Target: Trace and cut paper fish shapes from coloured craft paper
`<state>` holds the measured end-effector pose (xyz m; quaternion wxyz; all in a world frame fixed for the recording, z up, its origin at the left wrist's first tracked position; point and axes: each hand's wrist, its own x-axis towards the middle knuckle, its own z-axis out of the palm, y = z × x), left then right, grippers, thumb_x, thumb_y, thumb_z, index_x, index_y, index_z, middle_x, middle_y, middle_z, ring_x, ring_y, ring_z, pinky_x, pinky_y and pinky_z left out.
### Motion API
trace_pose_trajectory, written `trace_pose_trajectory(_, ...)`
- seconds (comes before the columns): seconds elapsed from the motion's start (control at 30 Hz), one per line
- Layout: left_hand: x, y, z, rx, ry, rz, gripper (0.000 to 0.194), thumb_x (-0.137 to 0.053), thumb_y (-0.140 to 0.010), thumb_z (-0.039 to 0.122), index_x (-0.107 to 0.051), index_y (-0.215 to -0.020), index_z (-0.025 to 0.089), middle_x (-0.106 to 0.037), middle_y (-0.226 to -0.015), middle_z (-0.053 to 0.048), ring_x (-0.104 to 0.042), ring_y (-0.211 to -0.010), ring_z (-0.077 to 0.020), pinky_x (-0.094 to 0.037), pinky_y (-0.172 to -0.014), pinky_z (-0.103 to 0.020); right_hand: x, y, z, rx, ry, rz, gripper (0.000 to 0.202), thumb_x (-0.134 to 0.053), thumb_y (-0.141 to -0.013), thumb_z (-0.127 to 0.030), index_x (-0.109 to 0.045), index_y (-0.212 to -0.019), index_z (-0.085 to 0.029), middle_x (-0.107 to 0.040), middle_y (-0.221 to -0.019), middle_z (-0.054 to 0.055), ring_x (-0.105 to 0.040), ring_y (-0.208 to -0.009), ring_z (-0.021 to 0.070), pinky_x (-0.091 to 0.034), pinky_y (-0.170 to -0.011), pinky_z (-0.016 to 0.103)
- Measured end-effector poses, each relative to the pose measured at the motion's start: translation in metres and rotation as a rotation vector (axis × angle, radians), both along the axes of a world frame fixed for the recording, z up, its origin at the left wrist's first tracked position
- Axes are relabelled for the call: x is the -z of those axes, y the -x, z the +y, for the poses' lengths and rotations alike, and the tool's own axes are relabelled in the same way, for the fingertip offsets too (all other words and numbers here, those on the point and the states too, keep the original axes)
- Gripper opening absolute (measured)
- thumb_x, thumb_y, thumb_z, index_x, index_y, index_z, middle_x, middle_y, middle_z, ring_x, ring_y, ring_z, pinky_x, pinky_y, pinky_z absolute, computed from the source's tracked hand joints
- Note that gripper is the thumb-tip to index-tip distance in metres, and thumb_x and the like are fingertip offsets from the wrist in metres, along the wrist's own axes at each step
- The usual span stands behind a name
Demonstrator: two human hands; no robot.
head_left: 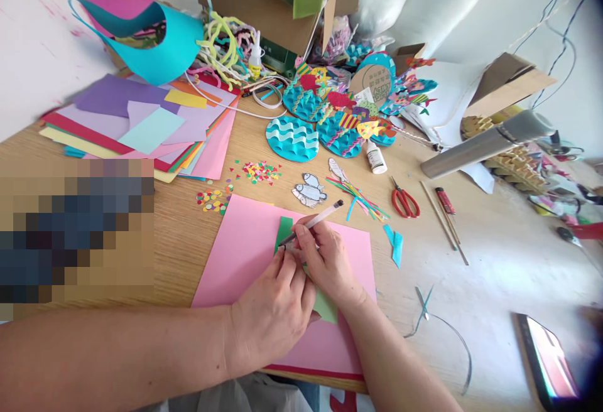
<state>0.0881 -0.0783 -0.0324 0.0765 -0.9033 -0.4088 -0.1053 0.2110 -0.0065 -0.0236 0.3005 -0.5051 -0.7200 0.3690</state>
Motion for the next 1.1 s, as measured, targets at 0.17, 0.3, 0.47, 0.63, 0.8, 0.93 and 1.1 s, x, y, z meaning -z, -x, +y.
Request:
trace_pose_trajectory(0.17, 0.0009, -0.0003, 0.0007, -0.004, 0.002, -0.022, 0.049, -0.051, -0.091, 0.046, -0.064, -0.112, 0.003, -0.068, -0.113, -0.024, -0.062, -0.107, -0.0343, -0.039, -0.097, -0.047, -0.0002, -0.0010, 0.0013, 0.012, 0.001, -0.003, 0.017, -0.043, -0.095, -0.033, -0.053, -0.086, -0.022, -0.063, -0.072, 0.001, -0.060, -0.063, 0.0138, -0.047, -0.060, 0.024)
trace_pose_trajectory(0.3, 0.0010, -0.0002, 0.0012, -0.003, 0.002, -0.025, 0.047, -0.052, -0.091, 0.045, -0.065, -0.110, 0.004, -0.068, -0.114, -0.024, -0.062, -0.107, -0.0341, -0.040, -0.096, -0.046, -0.0015, -0.0015, 0.0017, 0.029, -0.013, -0.020, 0.017, -0.043, -0.095, -0.031, -0.052, -0.085, -0.021, -0.061, -0.069, -0.001, -0.058, -0.058, 0.0124, -0.045, -0.058, 0.024)
trace_pose_trajectory(0.47, 0.0006, 0.0009, 0.0008, -0.003, -0.012, -0.013, 0.047, -0.051, -0.092, 0.044, -0.066, -0.109, 0.003, -0.068, -0.113, -0.024, -0.061, -0.108, -0.0341, -0.040, -0.096, -0.046, -0.0041, -0.0021, 0.0025, 0.037, -0.032, -0.033, 0.015, -0.043, -0.095, -0.029, -0.051, -0.085, -0.022, -0.062, -0.069, -0.001, -0.058, -0.059, 0.0120, -0.044, -0.057, 0.023)
trace_pose_trajectory(0.63, 0.0009, 0.0017, 0.0024, 0.003, -0.020, -0.014, 0.050, -0.053, -0.091, 0.045, -0.067, -0.110, 0.001, -0.068, -0.112, -0.023, -0.061, -0.105, -0.0335, -0.040, -0.094, -0.045, -0.0031, -0.0045, 0.0037, 0.052, -0.058, -0.027, 0.015, -0.044, -0.095, -0.029, -0.050, -0.083, -0.022, -0.061, -0.067, -0.002, -0.057, -0.057, 0.0114, -0.043, -0.056, 0.022)
trace_pose_trajectory(0.8, 0.0009, 0.0006, 0.0048, 0.000, -0.024, -0.013, 0.051, -0.056, -0.089, 0.047, -0.070, -0.106, 0.001, -0.068, -0.112, -0.024, -0.060, -0.104, -0.0334, -0.040, -0.094, -0.044, -0.0006, -0.0074, 0.0050, 0.039, -0.082, -0.021, 0.011, -0.049, -0.091, -0.027, -0.054, -0.083, -0.021, -0.059, -0.063, -0.003, -0.055, -0.054, 0.0103, -0.043, -0.054, 0.021)
trace_pose_trajectory(0.93, 0.0018, 0.0004, 0.0047, -0.008, -0.037, -0.018, 0.049, -0.056, -0.089, 0.045, -0.071, -0.105, 0.002, -0.067, -0.113, -0.023, -0.060, -0.103, -0.0327, -0.040, -0.095, -0.043, 0.0013, -0.0089, 0.0060, 0.051, -0.083, -0.009, 0.004, -0.057, -0.083, -0.023, -0.056, -0.081, -0.020, -0.061, -0.062, -0.003, -0.055, -0.054, 0.0102, -0.043, -0.053, 0.021)
trace_pose_trajectory(1.1, 0.0031, 0.0003, 0.0045, -0.012, -0.071, -0.018, 0.048, -0.055, -0.089, 0.044, -0.071, -0.105, 0.001, -0.067, -0.115, -0.023, -0.060, -0.105, -0.0332, -0.039, -0.096, -0.043, 0.0017, -0.0099, 0.0071, 0.047, -0.049, 0.009, 0.004, -0.056, -0.083, -0.023, -0.056, -0.081, -0.020, -0.062, -0.063, -0.003, -0.057, -0.055, 0.0104, -0.043, -0.053, 0.021)
